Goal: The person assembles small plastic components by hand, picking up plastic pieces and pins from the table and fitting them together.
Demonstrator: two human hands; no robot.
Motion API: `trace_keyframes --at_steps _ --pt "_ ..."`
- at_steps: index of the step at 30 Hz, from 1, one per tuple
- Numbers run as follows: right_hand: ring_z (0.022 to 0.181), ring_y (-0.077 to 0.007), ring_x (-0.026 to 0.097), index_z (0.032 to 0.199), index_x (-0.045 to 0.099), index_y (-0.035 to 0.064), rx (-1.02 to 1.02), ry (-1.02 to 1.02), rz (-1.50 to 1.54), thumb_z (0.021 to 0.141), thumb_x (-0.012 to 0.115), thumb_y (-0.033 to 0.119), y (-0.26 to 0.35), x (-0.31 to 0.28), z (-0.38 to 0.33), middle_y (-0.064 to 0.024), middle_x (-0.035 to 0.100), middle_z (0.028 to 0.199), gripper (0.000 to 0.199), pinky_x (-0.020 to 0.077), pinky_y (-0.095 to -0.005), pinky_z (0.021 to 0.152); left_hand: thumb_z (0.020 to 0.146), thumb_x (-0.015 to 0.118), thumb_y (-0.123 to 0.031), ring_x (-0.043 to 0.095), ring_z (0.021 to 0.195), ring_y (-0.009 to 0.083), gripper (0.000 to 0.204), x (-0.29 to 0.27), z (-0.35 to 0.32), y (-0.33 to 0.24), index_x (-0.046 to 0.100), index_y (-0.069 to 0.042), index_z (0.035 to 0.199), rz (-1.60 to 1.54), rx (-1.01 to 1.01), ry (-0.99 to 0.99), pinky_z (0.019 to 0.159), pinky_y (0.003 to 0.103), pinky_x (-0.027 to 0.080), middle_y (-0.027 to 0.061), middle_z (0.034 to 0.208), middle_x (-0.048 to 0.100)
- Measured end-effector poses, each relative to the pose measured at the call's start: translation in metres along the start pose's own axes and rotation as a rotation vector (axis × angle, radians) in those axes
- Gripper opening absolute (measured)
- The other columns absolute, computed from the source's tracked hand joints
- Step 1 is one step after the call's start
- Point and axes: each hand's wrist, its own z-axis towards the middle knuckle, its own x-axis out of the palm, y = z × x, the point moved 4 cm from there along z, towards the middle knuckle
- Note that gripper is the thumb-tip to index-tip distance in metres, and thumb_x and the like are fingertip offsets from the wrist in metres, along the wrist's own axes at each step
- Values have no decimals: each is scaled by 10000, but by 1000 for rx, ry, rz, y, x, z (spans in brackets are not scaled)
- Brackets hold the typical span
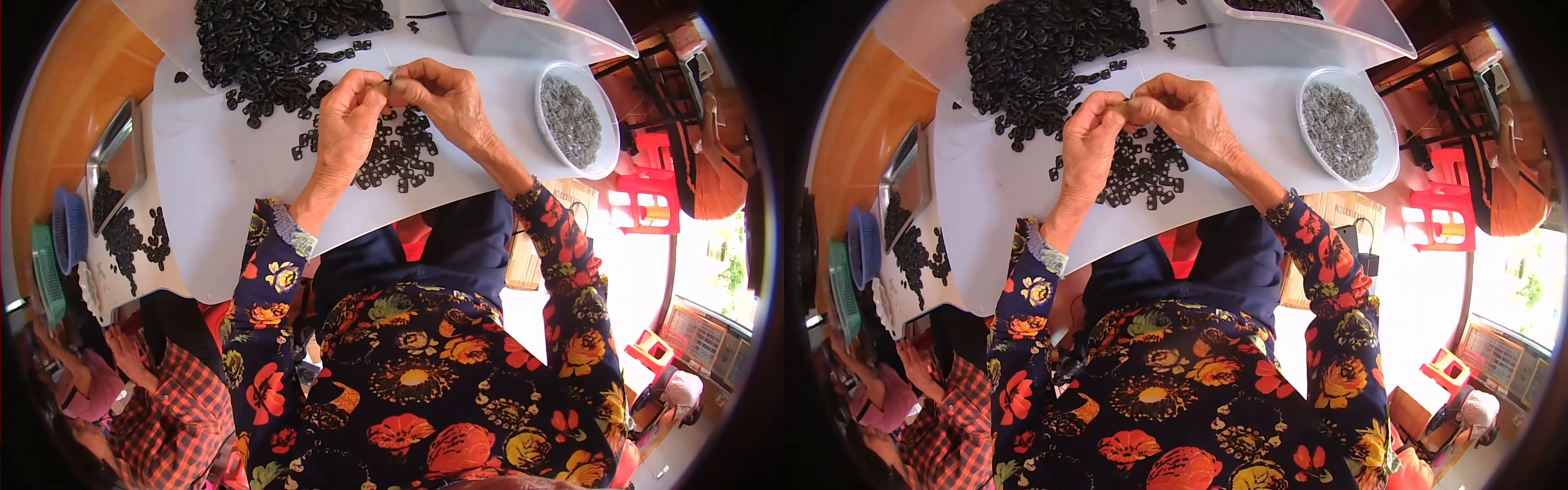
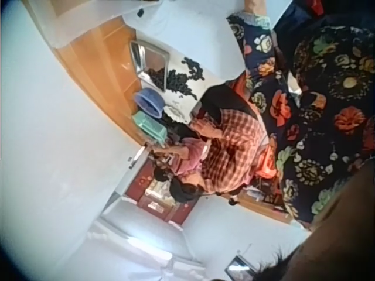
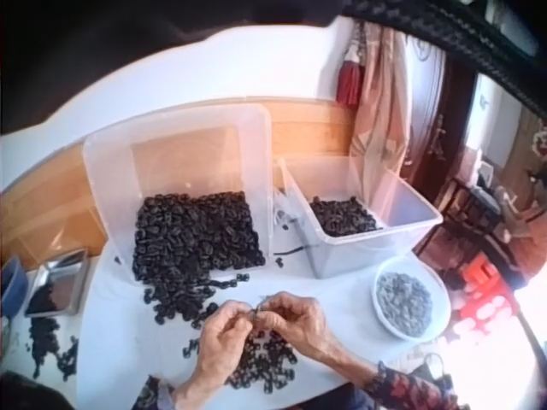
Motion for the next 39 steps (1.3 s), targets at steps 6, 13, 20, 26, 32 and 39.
trace_keyframes --at_steps 6,13,20,26,32,39 --pt "723 -81 601 901 607 -35 -62 3 195 864 621 52 -12 -2 3 -46 653 803 96 500 -223 686 943 502 -160 592 733 100 189 -11 9 -29 597 2 924 131 54 -10 688 240 467 45 793 651" --pt "700 -61 570 912 610 -33 -105 -188 25 870 621 56 -25 -21 -1 -18 634 769 99 491 -217 667 877 545 -84 585 713 181 96 -73 22 -48 612 -27 913 676 241 -166 688 290 482 72 757 645" --pt "687 -45 538 926 613 -27 -199 -234 201 877 605 46 -26 -20 1 5 612 751 89 457 -198 631 792 575 -12 491 966 302 158 -53 24 -50 607 -26 946 1131 469 231 881 374 435 114 871 564" --pt "661 -50 550 921 613 -29 -152 -195 114 860 627 57 -27 -22 0 -7 622 744 107 474 -198 622 774 596 -62 422 1000 298 78 -29 35 -32 541 -9 792 1262 452 451 893 378 408 126 955 487" --pt "652 -62 580 901 620 -32 -197 -153 89 834 659 54 -23 -18 0 -15 627 718 117 490 -212 626 752 593 -30 438 955 306 72 -25 39 -32 552 -7 808 1187 414 475 866 394 412 118 916 482" --pt "658 -47 556 931 623 -40 -73 -107 175 851 650 70 -18 -18 -2 -7 626 763 139 475 -204 607 792 546 -7 483 956 303 131 -22 47 -35 571 -15 921 1144 399 308 900 379 398 121 888 551"
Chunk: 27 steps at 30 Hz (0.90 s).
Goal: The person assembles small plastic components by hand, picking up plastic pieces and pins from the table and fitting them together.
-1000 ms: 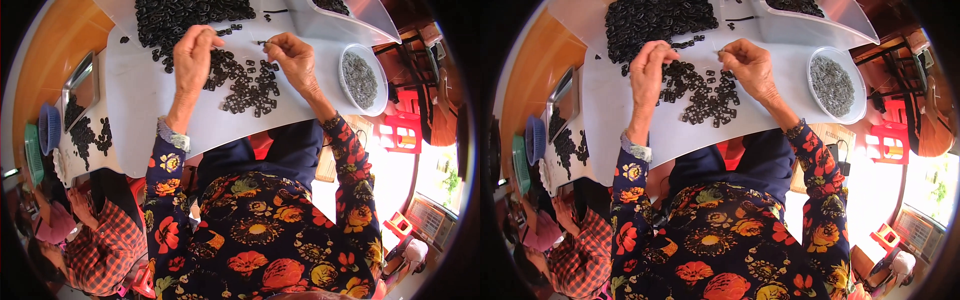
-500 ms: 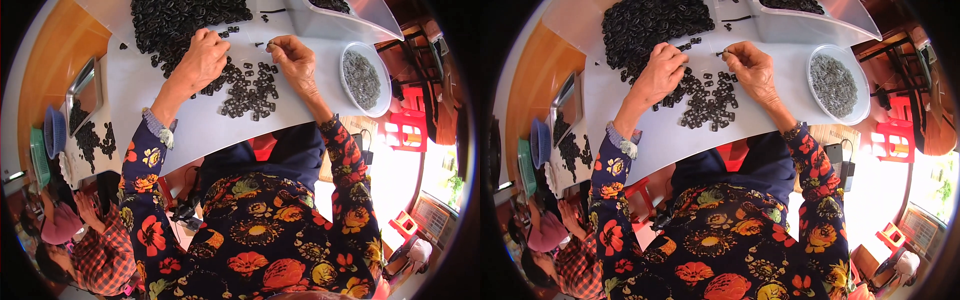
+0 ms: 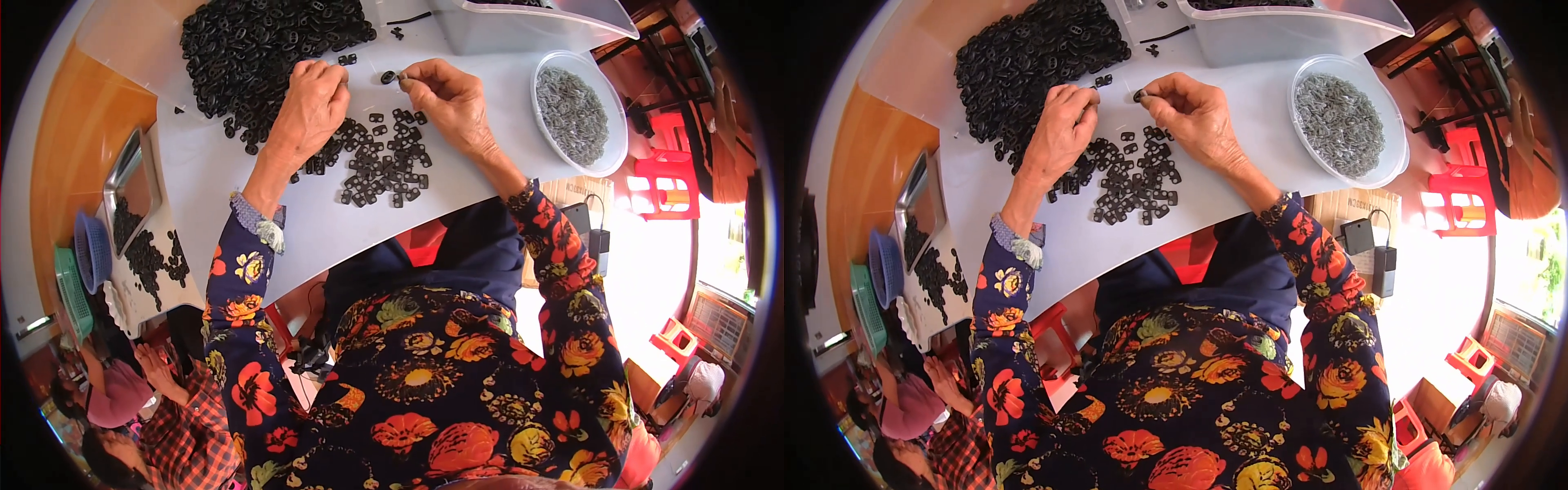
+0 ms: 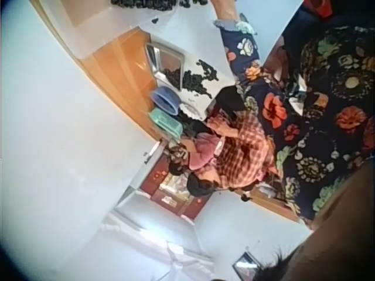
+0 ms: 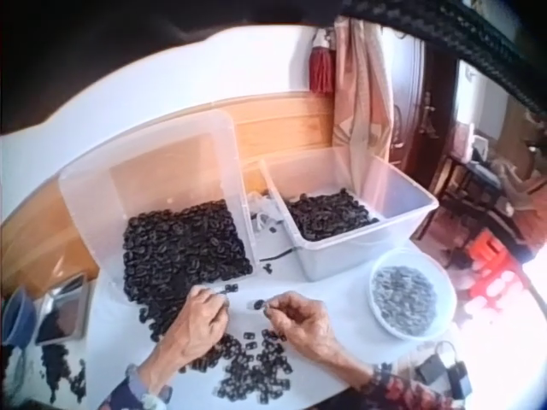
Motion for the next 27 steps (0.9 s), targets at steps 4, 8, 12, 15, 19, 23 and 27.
trace_keyframes --at_steps 4,8,12,15,19,23,27 --pt "659 -35 521 949 629 -32 -53 -164 87 873 632 83 -5 -9 2 10 614 764 137 452 -191 596 808 548 -31 492 951 315 155 15 18 -10 572 -11 960 -35 85 1 888 391 400 134 887 577" --pt "657 -35 514 955 629 -29 -70 -210 111 877 627 81 -4 -9 3 18 606 760 135 447 -185 601 788 601 -59 490 943 327 194 28 36 -20 579 -13 975 -42 -23 94 848 401 423 157 891 583" --pt "659 -37 517 953 627 -28 -65 -222 104 873 630 81 -4 -9 4 16 607 760 135 449 -190 597 771 627 -45 491 913 340 140 39 39 -16 552 5 878 37 17 116 805 408 428 146 863 548" --pt "661 -41 527 947 627 -27 -45 -187 65 870 631 82 -4 -8 4 9 616 768 133 460 -193 605 763 619 -27 479 920 353 128 44 30 -8 516 13 828 -34 27 76 799 418 422 149 853 520" --pt "678 -45 544 958 632 -27 -30 -83 125 868 632 81 -8 -7 5 -4 631 790 141 476 -196 628 773 622 -50 547 894 303 105 32 24 -20 563 27 814 -40 74 36 805 366 455 182 860 586" --pt "726 -50 560 998 629 -20 -3 -40 142 867 630 73 -8 -5 5 -21 644 843 161 484 -203 647 854 594 -104 587 786 144 131 30 22 -12 615 24 865 -733 -398 125 742 266 464 73 826 632" --pt "761 -59 569 1053 601 -17 -6 2 161 874 608 51 -8 -3 6 -41 647 899 192 490 -209 664 906 550 -123 567 815 103 147 34 21 0 619 -7 962 -1172 -426 70 766 261 452 15 885 600"
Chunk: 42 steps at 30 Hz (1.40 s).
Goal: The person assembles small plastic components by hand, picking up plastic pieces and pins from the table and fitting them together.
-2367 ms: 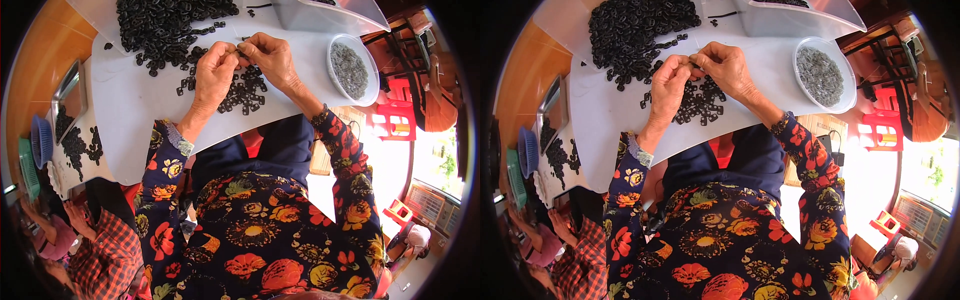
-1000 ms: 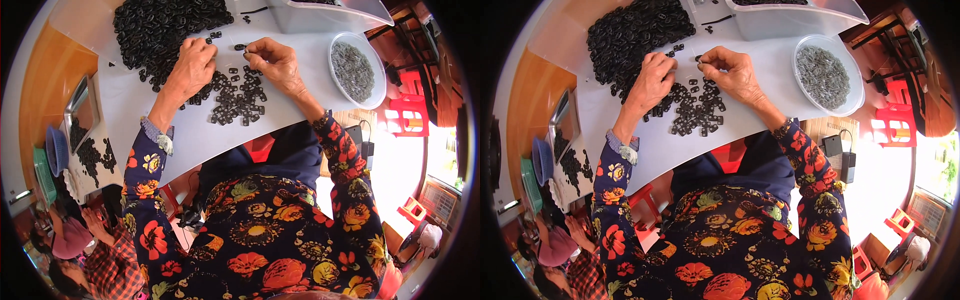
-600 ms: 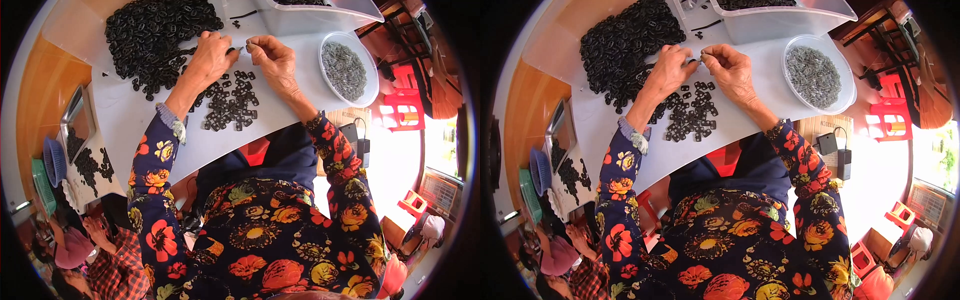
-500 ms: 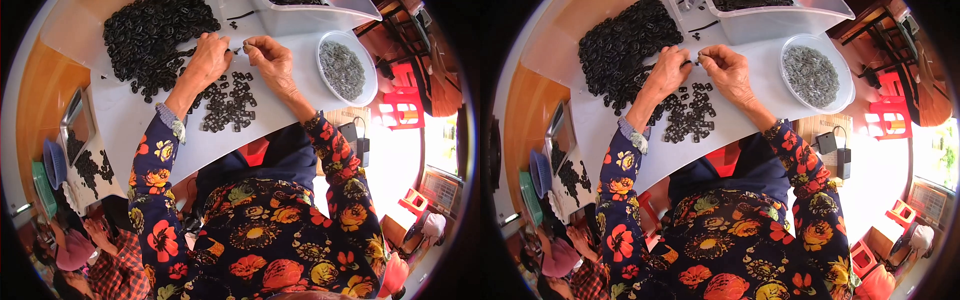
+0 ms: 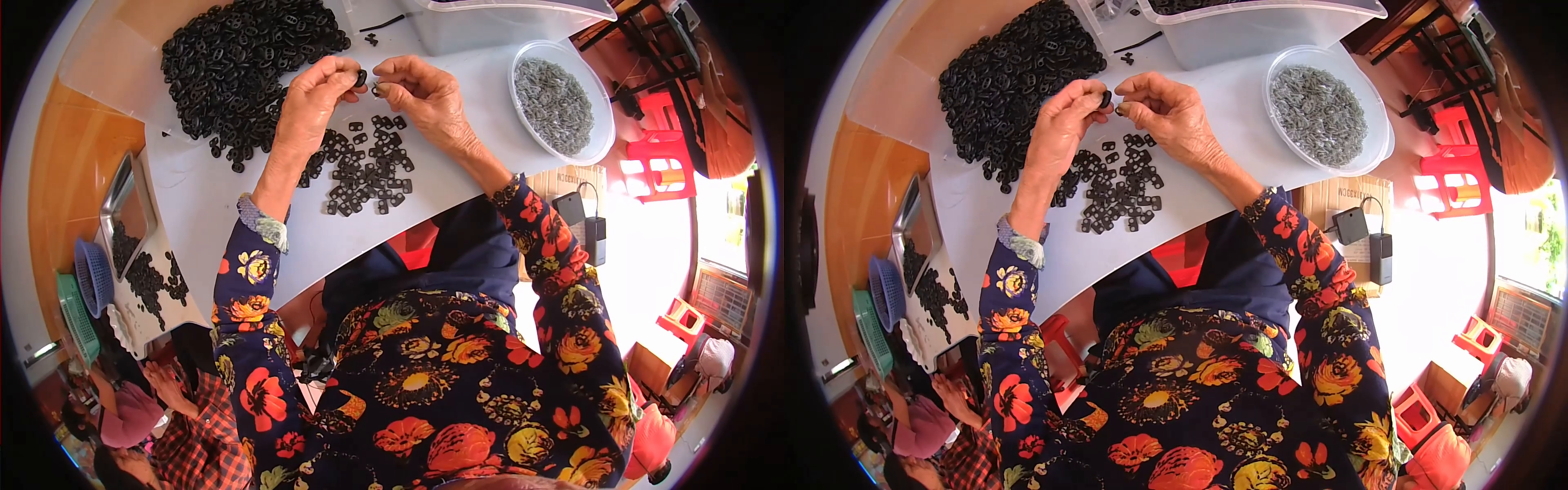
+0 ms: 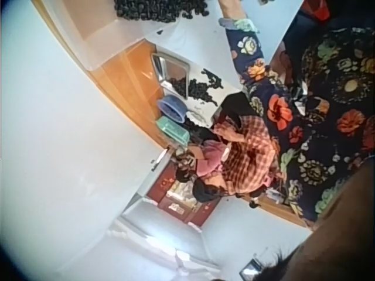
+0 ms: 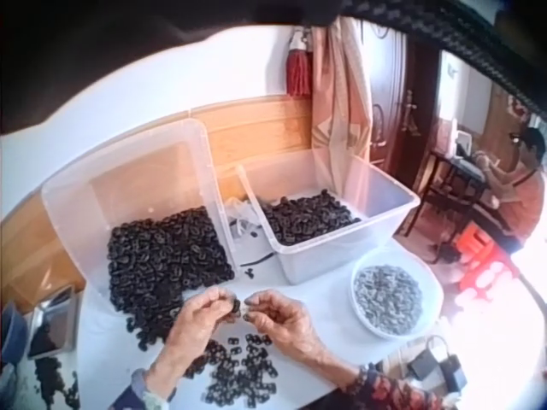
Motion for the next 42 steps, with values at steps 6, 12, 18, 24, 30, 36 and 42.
trace_keyframes --at_steps 6,12,18,24,30,36,42 --pt "771 -78 581 1097 548 -22 -45 37 -19 885 566 18 -2 1 1 -65 642 926 216 502 -221 678 899 556 -136 565 787 82 120 3 1 0 610 -34 931 -103 48 7 731 255 460 -17 860 582" --pt "749 -74 575 1080 546 -23 -23 23 -40 887 559 16 -1 1 1 -64 640 890 197 505 -225 674 901 573 -127 512 728 37 88 9 0 -15 602 -44 913 162 133 -37 664 212 437 -58 795 553" --pt "730 -73 566 1088 548 -20 -48 10 -15 885 563 16 3 2 1 -57 641 863 206 500 -222 678 914 566 -130 457 666 33 98 19 -6 -23 585 -34 912 393 260 -57 589 190 393 -54 726 520" --pt "732 -77 565 1093 551 -20 -47 -7 -20 883 570 15 3 -2 1 -59 642 873 215 498 -226 683 956 503 -214 456 648 55 199 22 -12 -21 577 -32 925 373 224 -142 580 215 404 -15 687 527" --pt "735 -78 569 1083 552 -25 -52 21 28 880 572 10 1 1 0 -61 643 869 207 504 -226 689 986 438 -287 444 610 72 302 27 -19 -7 545 -26 877 392 186 -90 548 237 397 4 635 510" --pt "723 -77 575 1074 549 -34 -28 35 38 880 563 -2 1 3 -1 -65 647 862 197 512 -230 680 992 432 -278 420 560 71 309 31 -21 -2 515 -24 837 381 161 -181 500 244 377 3 611 489" --pt "729 -81 585 1076 544 -41 -16 38 27 877 561 -4 4 5 -1 -70 647 861 203 519 -235 682 986 445 -253 419 545 66 292 34 -24 -1 511 -20 823 362 224 -208 485 238 371 0 597 489"
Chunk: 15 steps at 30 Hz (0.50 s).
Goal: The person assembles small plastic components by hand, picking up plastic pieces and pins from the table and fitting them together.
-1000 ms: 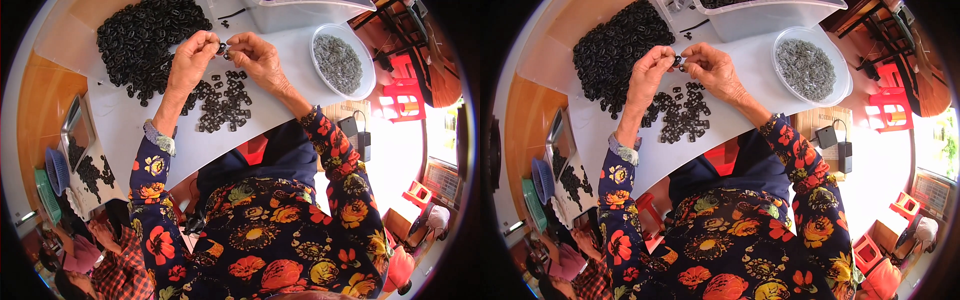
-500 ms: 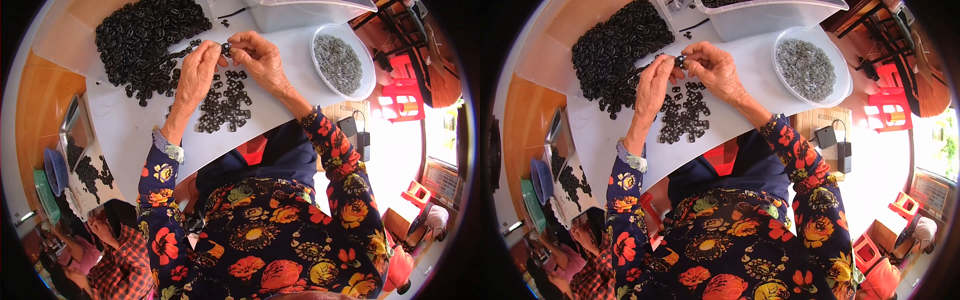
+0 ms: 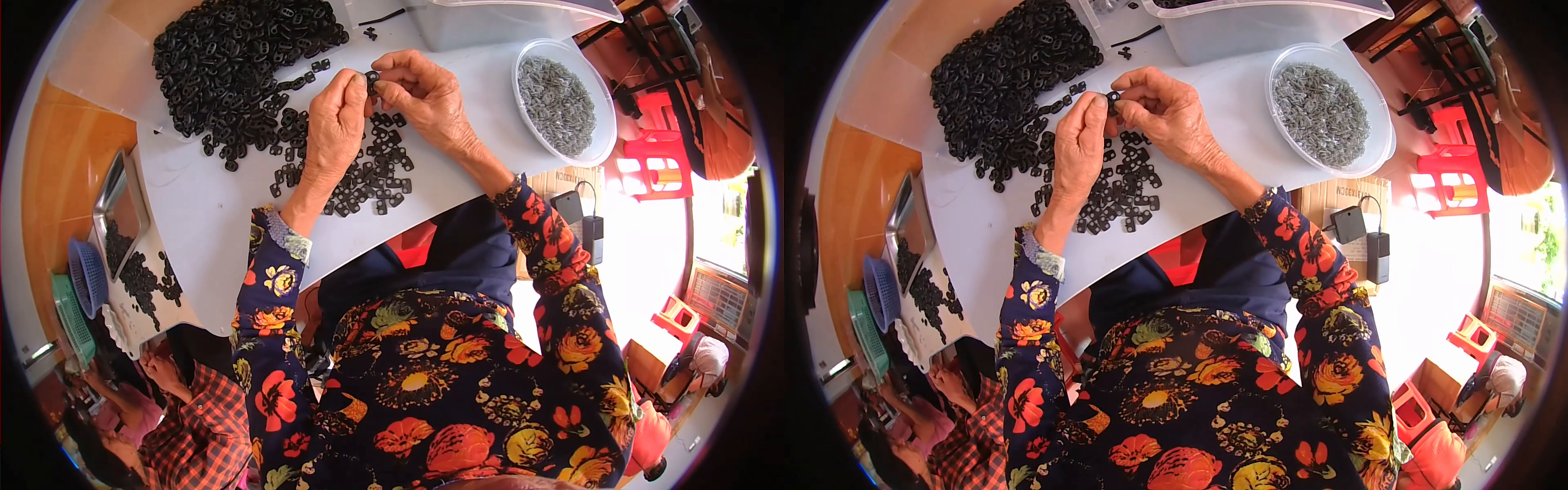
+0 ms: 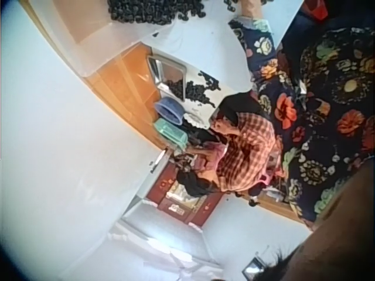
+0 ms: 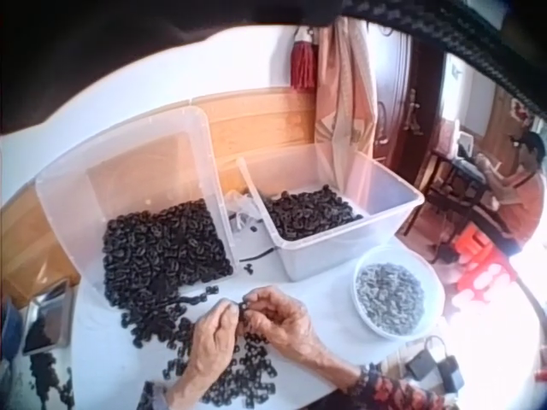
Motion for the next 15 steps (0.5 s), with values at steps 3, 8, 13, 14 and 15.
trace_keyframes --at_steps 3,8,13,14,15 --pt "734 -83 590 1077 543 -43 -1 -28 14 876 563 -2 -1 -2 -1 -69 646 859 207 525 -237 684 982 450 -234 430 535 63 279 2 -1 -1 515 -17 819 -11 9 -26 480 234 371 2 599 508" --pt "728 -85 596 1074 548 -41 -25 -26 -14 872 571 -3 0 -2 0 -68 647 859 207 527 -235 684 969 462 -218 462 545 63 263 0 -1 -2 523 -15 813 -6 -32 -32 485 233 383 11 607 534" --pt "729 -85 597 1069 553 -42 -12 -22 -2 872 575 0 0 -1 0 -69 648 855 203 527 -235 684 959 465 -225 462 553 68 265 -1 0 2 514 -19 800 -15 -44 -1 490 241 387 15 610 531" --pt "730 -85 598 1075 555 -42 -8 -21 0 872 574 0 0 0 0 -69 649 855 208 527 -235 685 956 457 -225 458 554 71 267 -1 1 3 507 -21 793 -28 -56 12 491 243 387 16 610 527" --pt "730 -85 598 1075 555 -42 -8 -20 0 872 574 0 -1 -1 0 -69 649 855 208 527 -235 685 956 457 -225 458 554 71 267 -2 1 3 507 -21 793 -28 -56 11 491 243 387 16 610 527"
